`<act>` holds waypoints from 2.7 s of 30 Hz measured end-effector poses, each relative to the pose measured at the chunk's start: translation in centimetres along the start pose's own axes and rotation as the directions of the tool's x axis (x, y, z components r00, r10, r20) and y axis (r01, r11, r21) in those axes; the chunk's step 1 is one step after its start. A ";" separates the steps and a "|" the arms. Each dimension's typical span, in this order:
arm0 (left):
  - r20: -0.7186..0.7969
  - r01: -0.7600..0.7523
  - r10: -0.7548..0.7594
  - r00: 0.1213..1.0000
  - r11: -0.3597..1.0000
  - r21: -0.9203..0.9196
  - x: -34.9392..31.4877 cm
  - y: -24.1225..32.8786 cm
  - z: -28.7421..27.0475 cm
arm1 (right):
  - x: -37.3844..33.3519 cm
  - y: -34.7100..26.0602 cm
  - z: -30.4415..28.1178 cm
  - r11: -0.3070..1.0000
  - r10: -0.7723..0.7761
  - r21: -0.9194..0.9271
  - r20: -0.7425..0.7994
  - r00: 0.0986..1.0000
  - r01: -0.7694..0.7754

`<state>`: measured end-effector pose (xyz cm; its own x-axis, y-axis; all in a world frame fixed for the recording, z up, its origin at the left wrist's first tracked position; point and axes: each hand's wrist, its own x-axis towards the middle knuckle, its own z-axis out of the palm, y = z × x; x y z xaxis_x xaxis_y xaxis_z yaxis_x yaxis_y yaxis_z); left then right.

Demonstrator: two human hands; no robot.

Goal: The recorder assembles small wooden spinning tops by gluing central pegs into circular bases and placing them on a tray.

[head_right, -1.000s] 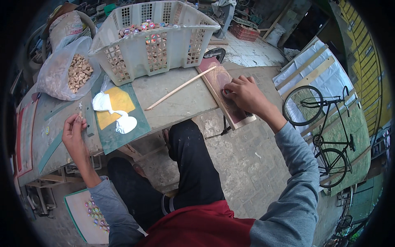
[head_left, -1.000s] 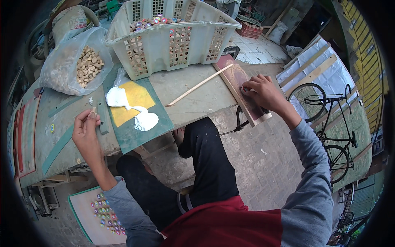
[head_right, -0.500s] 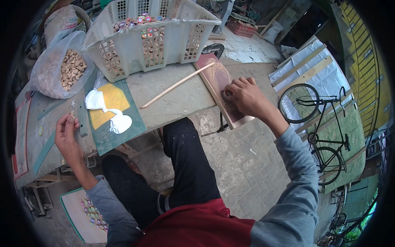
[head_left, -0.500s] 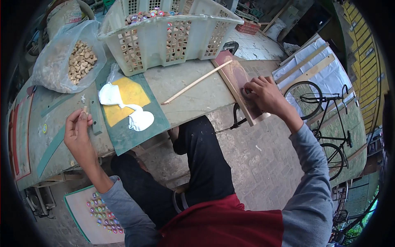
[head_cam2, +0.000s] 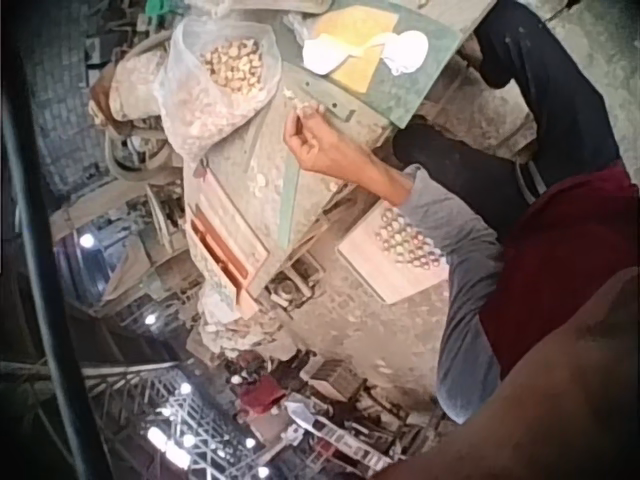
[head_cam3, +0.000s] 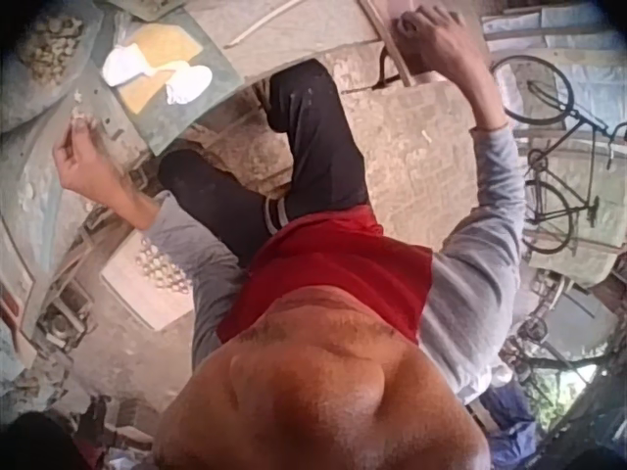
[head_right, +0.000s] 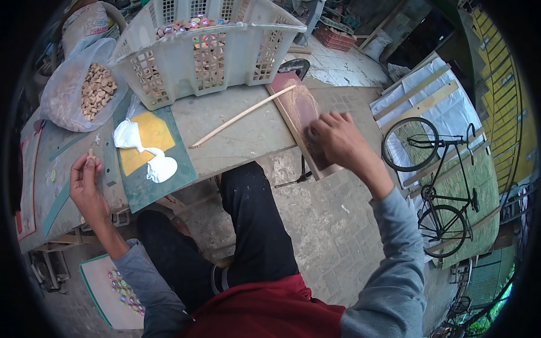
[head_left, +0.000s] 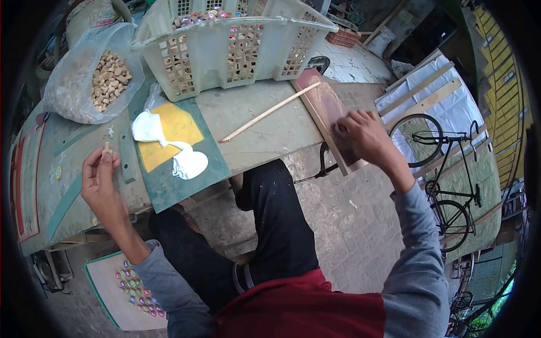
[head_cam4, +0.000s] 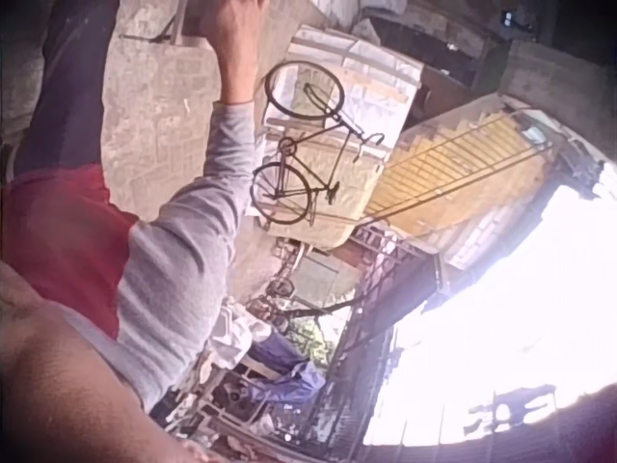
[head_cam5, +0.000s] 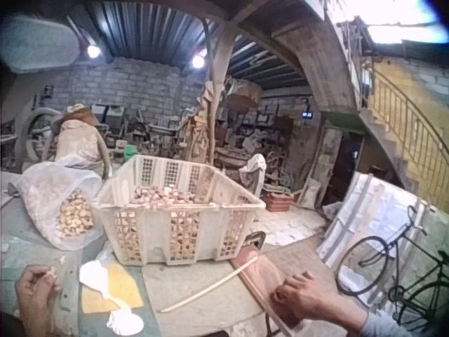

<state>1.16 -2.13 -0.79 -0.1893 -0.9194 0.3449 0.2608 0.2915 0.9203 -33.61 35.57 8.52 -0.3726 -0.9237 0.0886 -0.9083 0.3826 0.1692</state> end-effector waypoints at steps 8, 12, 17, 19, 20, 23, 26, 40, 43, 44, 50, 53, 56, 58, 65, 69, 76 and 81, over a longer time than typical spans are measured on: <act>-0.006 0.000 0.000 1.000 1.000 -0.026 0.0 0.7 0.3 | 6.5 3.1 1.3 1.000 0.004 -0.003 -0.068 0.998 -0.004; 0.000 0.011 -0.011 1.000 1.000 -0.007 0.0 0.3 0.0 | 0.3 -0.3 -0.3 0.999 -0.012 -0.031 0.008 1.000 0.012; 0.036 0.037 -0.037 0.999 0.999 0.008 0.0 0.3 0.3 | 4.3 1.5 1.7 0.986 0.128 -0.094 -0.076 0.989 -0.135; 0.002 0.002 -0.002 1.000 1.000 0.020 0.1 0.5 0.5 | 6.9 3.2 2.0 0.995 0.053 -0.074 -0.142 0.988 -0.064; 0.010 0.013 -0.013 1.000 1.000 0.020 0.0 0.5 0.5 | 7.6 3.5 2.2 0.995 0.057 -0.075 -0.111 0.992 -0.066; 0.010 0.003 -0.003 1.000 1.000 0.024 -0.2 0.6 0.1 | 5.7 2.1 1.7 0.994 0.104 -0.036 -0.078 0.992 -0.107; 0.080 -0.017 0.018 0.997 1.000 -0.012 -0.2 0.3 0.1 | 1.2 -0.3 0.3 0.997 0.074 -0.010 -0.034 0.997 -0.075; 0.004 0.014 -0.014 1.000 0.996 0.091 -0.5 0.8 0.6 | 0.7 -0.1 0.4 0.995 0.093 -0.034 -0.055 0.994 -0.095; 0.031 0.022 -0.025 0.999 0.995 0.095 -0.7 0.9 0.9 | -0.2 -1.4 0.5 0.991 0.137 0.016 -0.081 0.987 -0.136; 0.042 -0.005 0.001 0.999 0.996 0.093 -0.8 1.0 1.0 | 0.1 -1.3 0.9 0.988 0.152 0.012 -0.103 0.983 -0.152; 0.001 0.029 -0.029 1.000 0.982 0.186 -1.1 2.2 1.7 | 7.1 3.6 3.1 0.991 0.115 -0.046 -0.184 0.976 -0.126; 0.062 -0.063 0.050 0.997 0.972 0.228 -1.3 2.0 1.3 | 3.7 1.9 2.1 0.992 0.101 -0.058 -0.111 0.989 -0.108; 0.181 -0.088 0.060 0.982 0.984 0.156 -1.6 1.7 1.0 | -0.6 -1.0 1.1 0.996 0.086 0.021 -0.156 0.984 -0.083; 0.235 -0.074 0.037 0.971 0.986 0.150 -1.6 1.9 0.9 | -0.3 -0.9 1.4 0.992 0.124 -0.005 -0.151 0.981 -0.126; 0.549 -0.225 0.094 0.831 0.958 0.176 -2.1 3.1 1.9 | 8.0 3.5 2.5 0.977 0.151 -0.118 -0.210 0.966 -0.179; 0.687 -0.355 0.114 0.718 0.908 0.220 -2.0 3.7 2.0 | 5.9 0.8 -1.7 0.891 0.303 0.433 -0.342 0.889 -0.137; 0.721 -0.421 0.177 0.670 0.890 0.174 -2.4 4.0 2.3 | -1.5 -9.3 1.2 0.640 0.367 0.753 -0.472 0.802 0.150; 0.712 -0.443 0.185 0.677 0.875 0.194 -2.4 4.2 2.5 | -2.1 -13.6 5.9 0.555 0.411 0.806 -0.480 0.775 0.205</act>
<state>0.31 1.96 2.74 -0.7541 -0.3805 0.5353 0.1283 0.7140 0.6883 -21.62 32.20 0.23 -0.5705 -0.5504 0.6096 -0.7341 0.0088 -0.6790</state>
